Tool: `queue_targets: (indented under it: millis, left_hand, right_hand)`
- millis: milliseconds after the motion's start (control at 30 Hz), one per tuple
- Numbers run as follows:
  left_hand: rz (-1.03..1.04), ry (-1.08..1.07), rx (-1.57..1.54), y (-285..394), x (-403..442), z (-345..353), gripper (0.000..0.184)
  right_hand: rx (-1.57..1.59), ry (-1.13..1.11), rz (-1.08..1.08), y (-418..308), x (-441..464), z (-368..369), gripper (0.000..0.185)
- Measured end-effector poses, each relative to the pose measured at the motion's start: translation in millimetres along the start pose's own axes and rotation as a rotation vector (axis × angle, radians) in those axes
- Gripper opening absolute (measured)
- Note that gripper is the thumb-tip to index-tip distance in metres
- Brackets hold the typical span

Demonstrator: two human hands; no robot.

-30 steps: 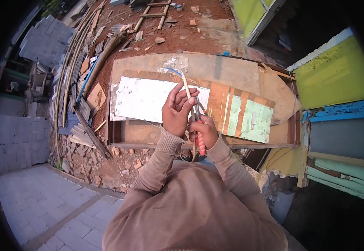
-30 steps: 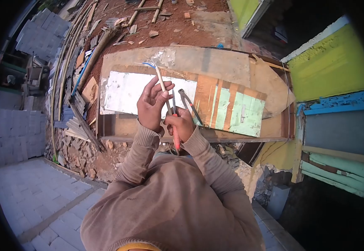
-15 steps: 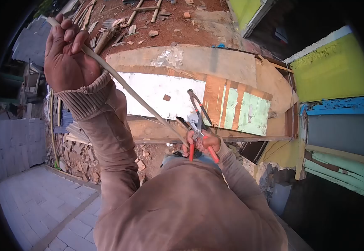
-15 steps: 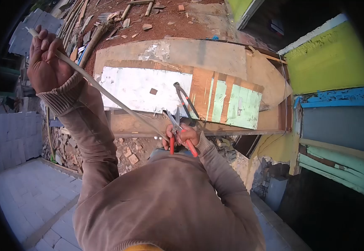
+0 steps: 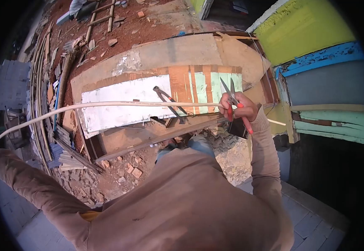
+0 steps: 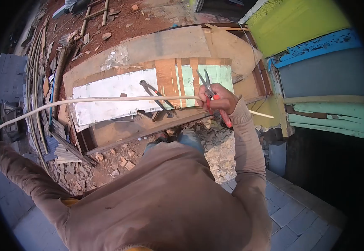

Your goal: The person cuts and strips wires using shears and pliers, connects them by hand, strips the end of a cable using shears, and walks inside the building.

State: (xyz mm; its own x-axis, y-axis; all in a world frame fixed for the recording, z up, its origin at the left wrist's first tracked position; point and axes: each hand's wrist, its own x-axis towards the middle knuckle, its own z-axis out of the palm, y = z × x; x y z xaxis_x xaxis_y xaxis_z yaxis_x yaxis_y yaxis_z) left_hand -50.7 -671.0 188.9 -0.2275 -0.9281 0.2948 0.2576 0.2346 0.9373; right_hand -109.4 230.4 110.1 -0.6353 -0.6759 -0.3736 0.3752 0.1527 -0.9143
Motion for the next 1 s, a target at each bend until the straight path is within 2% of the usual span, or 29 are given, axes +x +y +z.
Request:
queue_targets:
  millis: [67, 133, 167, 233, 267, 333, 367, 400, 433, 467, 533, 600, 633, 667, 700, 733, 800, 833, 867, 933, 1000]
  left_hand:
    - [-0.037, 0.057, 0.22, -42, 5, -6, 0.062]
    - [-0.066, 0.072, 0.425, -81, -9, -1, 0.068]
    - [-0.064, 0.051, 0.511, -99, -24, 15, 0.07]
    - [-0.04, -0.063, 0.613, -123, -76, 54, 0.075]
    - [-0.021, -0.198, 0.586, -126, -116, 81, 0.078]
    - [0.015, -0.561, 0.409, -93, -229, 146, 0.083]
    - [0.017, -0.855, 0.203, -29, -335, 189, 0.058]
    - [0.025, -1.11, 0.112, 16, -409, 213, 0.046]
    - [-0.008, -1.311, 0.079, 45, -464, 227, 0.046]
    - [0.098, -1.455, 0.111, 74, -511, 240, 0.047]
    - [0.468, -1.687, 0.06, 110, -588, 261, 0.064]
    - [0.628, -1.875, 0.04, 113, -652, 285, 0.084]
    - [0.74, -1.884, -0.052, 112, -679, 296, 0.087]
    - [0.629, -2.003, -0.031, 99, -704, 306, 0.09]
    - [0.622, -1.989, 0.078, 87, -728, 310, 0.073]
    - [0.636, -2.005, 0.093, 85, -738, 315, 0.073]
    - [0.289, -2.228, 0.308, 81, -755, 326, 0.05]
    - [0.092, -2.156, 0.062, 78, -758, 318, 0.031]
    - [0.102, -2.165, 0.085, 74, -761, 315, 0.031]
    - [-0.18, -1.863, -0.191, 66, -756, 312, 0.025]
    - [-0.193, -1.751, -0.22, 80, -743, 310, 0.028]
  right_hand:
    - [-0.098, 0.088, -0.095, -7, -3, -10, 0.018]
    - [-0.484, 0.28, -0.283, 1, 10, -12, 0.02]
    - [-0.468, 0.308, -0.132, -12, 11, -1, 0.021]
    - [-0.636, 0.354, 0.024, -33, 23, 25, 0.023]
    - [-0.829, 0.371, 0.031, -37, 34, 39, 0.024]
    - [-1.075, 0.391, -0.184, -12, 62, 52, 0.029]
    - [-1.115, 0.408, -0.219, -3, 72, 60, 0.029]
    - [-1.16, 0.419, -0.253, 7, 81, 66, 0.031]
    - [-1.183, 0.476, -0.337, 27, 92, 69, 0.028]
    - [-1.182, 0.481, -0.343, 35, 100, 71, 0.028]
    - [-1.205, 0.371, -0.142, 49, 117, 78, 0.025]
    - [-0.951, 0.555, -0.501, 135, 157, 73, 0.039]
    - [-1.062, 0.615, -0.509, 149, 163, 78, 0.037]
    - [-1.172, 0.675, -0.515, 158, 168, 84, 0.035]
    - [-1.281, 0.734, -0.521, 163, 172, 88, 0.033]
    - [-1.392, 0.796, -0.523, 159, 173, 90, 0.031]
    - [-1.488, 0.878, -0.525, 150, 165, 81, 0.029]
    - [-1.554, 0.666, -0.246, 129, 145, 77, 0.042]
    - [-1.515, 0.627, -0.241, 118, 134, 73, 0.045]
    - [-1.426, 0.585, -0.337, 96, 108, 70, 0.05]
    - [-1.362, 0.486, -0.428, 79, 70, 68, 0.055]
